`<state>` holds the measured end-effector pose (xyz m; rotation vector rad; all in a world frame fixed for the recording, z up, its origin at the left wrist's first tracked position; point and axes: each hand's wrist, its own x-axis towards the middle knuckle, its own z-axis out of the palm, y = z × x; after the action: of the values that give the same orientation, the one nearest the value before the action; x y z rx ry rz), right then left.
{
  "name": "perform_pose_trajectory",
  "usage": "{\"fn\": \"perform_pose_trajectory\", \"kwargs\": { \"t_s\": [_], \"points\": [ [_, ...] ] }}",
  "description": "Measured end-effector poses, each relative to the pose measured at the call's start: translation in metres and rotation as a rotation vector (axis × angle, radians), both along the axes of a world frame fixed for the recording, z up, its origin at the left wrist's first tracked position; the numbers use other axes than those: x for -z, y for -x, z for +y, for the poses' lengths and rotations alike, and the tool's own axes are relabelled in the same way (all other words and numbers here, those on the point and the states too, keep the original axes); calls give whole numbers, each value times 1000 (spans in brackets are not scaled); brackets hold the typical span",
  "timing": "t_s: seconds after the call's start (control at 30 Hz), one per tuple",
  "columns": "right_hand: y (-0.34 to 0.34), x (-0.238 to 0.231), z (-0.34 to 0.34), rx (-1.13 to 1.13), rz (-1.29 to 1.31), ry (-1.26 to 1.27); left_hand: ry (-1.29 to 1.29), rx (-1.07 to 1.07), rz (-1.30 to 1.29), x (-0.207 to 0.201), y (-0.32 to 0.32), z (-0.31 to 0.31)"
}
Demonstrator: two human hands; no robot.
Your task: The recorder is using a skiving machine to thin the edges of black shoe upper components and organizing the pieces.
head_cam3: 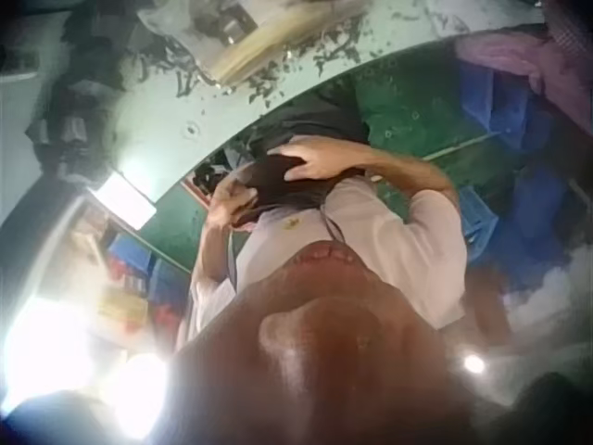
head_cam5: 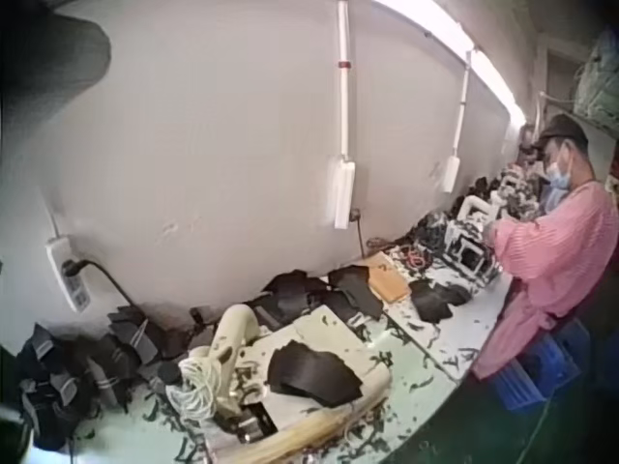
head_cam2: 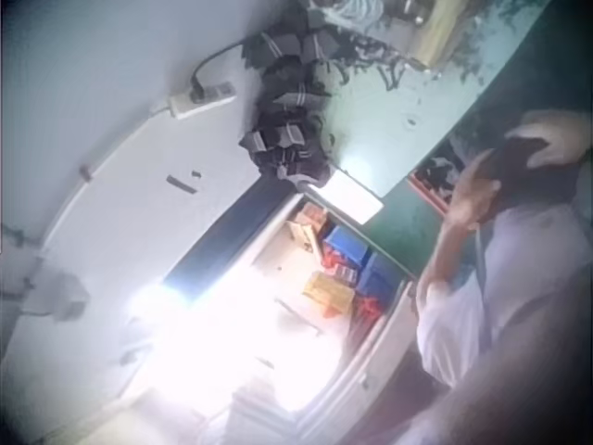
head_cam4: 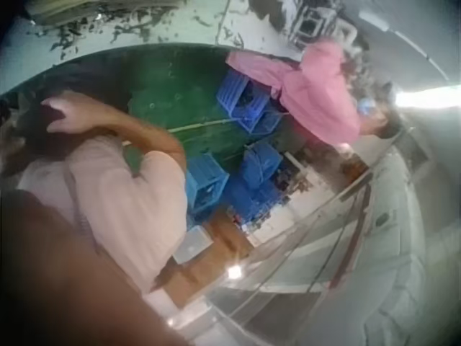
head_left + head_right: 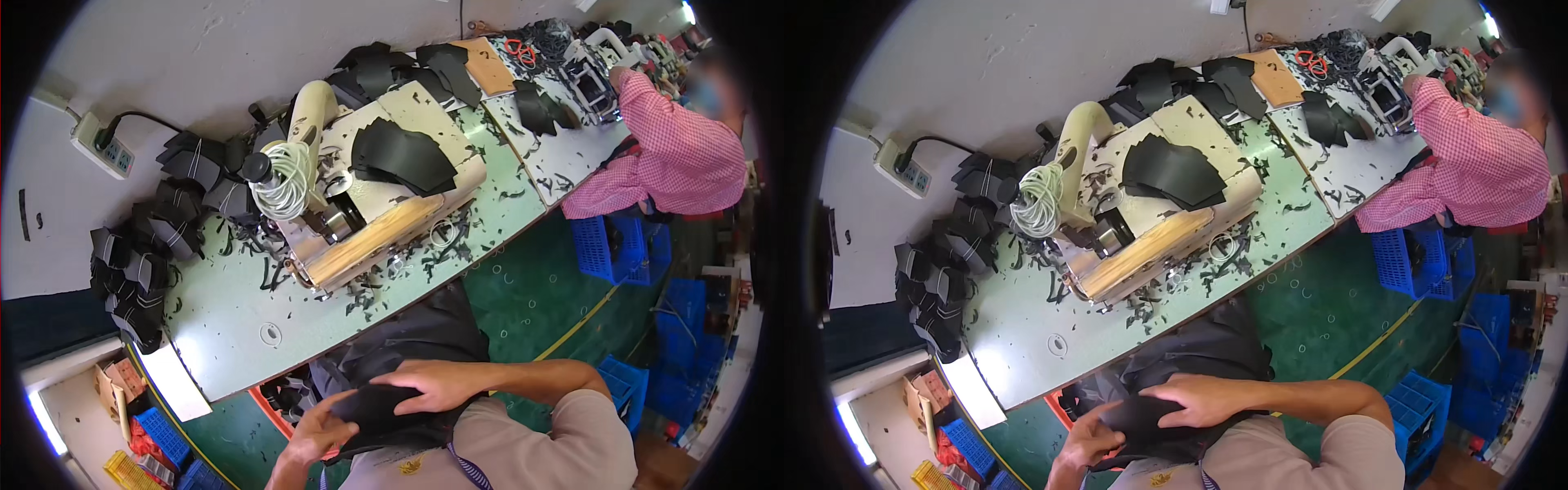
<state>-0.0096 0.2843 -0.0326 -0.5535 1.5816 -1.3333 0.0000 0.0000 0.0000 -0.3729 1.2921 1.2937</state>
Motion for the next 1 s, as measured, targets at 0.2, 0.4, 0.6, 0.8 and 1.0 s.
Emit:
{"fn": "perform_pose_trajectory", "kwargs": {
  "t_s": [0.2, 0.4, 0.6, 0.8, 1.0],
  "points": [
    [12, 28, -41, 574, -106, 165, 37, -293, 536, 35, 76, 12],
    [67, 27, -79, 961, -696, 580, 251, 120, 854, 20, 204, 34],
    [82, 21, -86, 1045, -883, 540, 464, 236, 851, 36, 221, 47],
    [89, 31, -81, 1265, -780, 591, 466, 304, 919, 43, 238, 65],
    [79, 48, -77, 1341, -779, 608, 349, 178, 711, 39, 228, 58]
  ]
}}
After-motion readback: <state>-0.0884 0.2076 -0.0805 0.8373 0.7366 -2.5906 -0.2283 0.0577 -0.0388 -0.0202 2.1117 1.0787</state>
